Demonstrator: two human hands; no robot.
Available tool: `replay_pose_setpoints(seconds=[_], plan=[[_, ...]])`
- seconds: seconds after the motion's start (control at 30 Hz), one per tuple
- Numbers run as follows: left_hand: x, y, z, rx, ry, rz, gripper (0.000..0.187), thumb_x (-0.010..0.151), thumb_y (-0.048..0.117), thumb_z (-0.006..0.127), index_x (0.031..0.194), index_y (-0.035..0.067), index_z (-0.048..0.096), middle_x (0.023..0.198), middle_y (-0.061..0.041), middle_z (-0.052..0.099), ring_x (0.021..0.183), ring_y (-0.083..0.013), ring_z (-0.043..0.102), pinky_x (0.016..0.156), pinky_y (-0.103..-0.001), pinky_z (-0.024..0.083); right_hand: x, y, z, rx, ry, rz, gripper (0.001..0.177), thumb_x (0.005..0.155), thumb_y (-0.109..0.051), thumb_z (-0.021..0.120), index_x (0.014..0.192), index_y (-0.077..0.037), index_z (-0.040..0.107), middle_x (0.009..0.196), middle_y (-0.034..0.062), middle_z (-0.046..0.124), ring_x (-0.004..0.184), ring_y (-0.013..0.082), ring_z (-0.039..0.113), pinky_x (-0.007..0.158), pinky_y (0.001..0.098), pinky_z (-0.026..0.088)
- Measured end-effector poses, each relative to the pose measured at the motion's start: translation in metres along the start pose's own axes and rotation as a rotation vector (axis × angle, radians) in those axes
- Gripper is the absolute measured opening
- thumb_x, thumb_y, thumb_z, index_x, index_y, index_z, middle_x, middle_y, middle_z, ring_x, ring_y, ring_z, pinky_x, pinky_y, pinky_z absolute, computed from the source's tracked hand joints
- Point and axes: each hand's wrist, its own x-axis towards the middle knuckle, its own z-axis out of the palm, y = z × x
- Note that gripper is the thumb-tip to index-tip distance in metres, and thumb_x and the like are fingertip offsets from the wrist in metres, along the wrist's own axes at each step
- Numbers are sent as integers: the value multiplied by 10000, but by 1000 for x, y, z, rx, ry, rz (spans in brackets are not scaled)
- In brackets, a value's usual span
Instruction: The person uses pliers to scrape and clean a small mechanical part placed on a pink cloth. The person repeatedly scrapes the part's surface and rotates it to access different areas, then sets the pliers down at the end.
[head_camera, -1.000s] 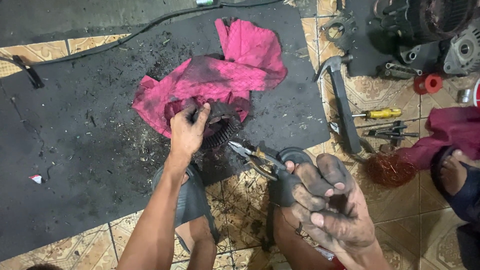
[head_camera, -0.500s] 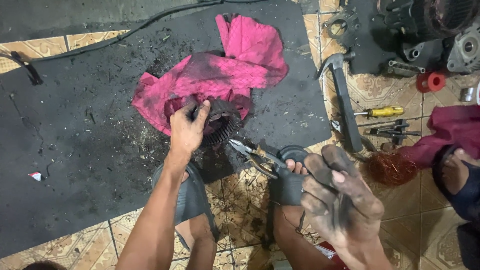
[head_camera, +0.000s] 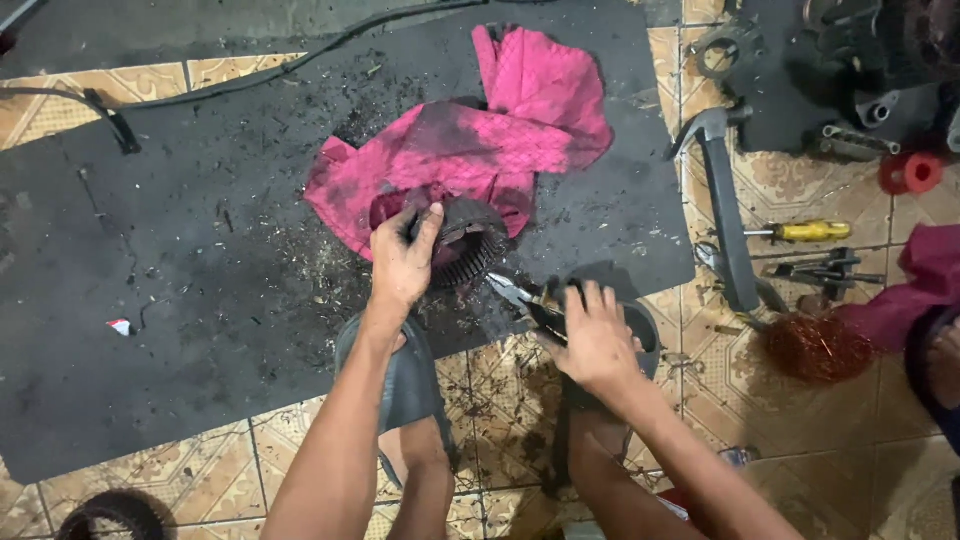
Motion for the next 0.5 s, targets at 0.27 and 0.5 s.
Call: replay_pose_setpoints(seconds=[0.27, 0.5], plan=[[-44, 44, -25, -208, 94, -55, 424, 940, 463, 692, 692, 126, 623, 632, -59, 591, 692, -139, 526, 633, -323, 451, 17, -10, -39, 519, -163, -32, 243, 767, -56, 750, 977, 41, 675, 824, 226, 730, 826, 407, 742, 728, 483, 575], [-97, 81, -73, -1246, 359, -337, 405, 879, 310, 707, 553, 117, 562, 460, -88, 487, 369, -172, 421, 384, -279, 318, 16, 27, -122, 1113, 52, 187, 226, 919, -164, 750, 902, 55, 694, 635, 110, 580, 359, 130, 396, 273, 270, 337]])
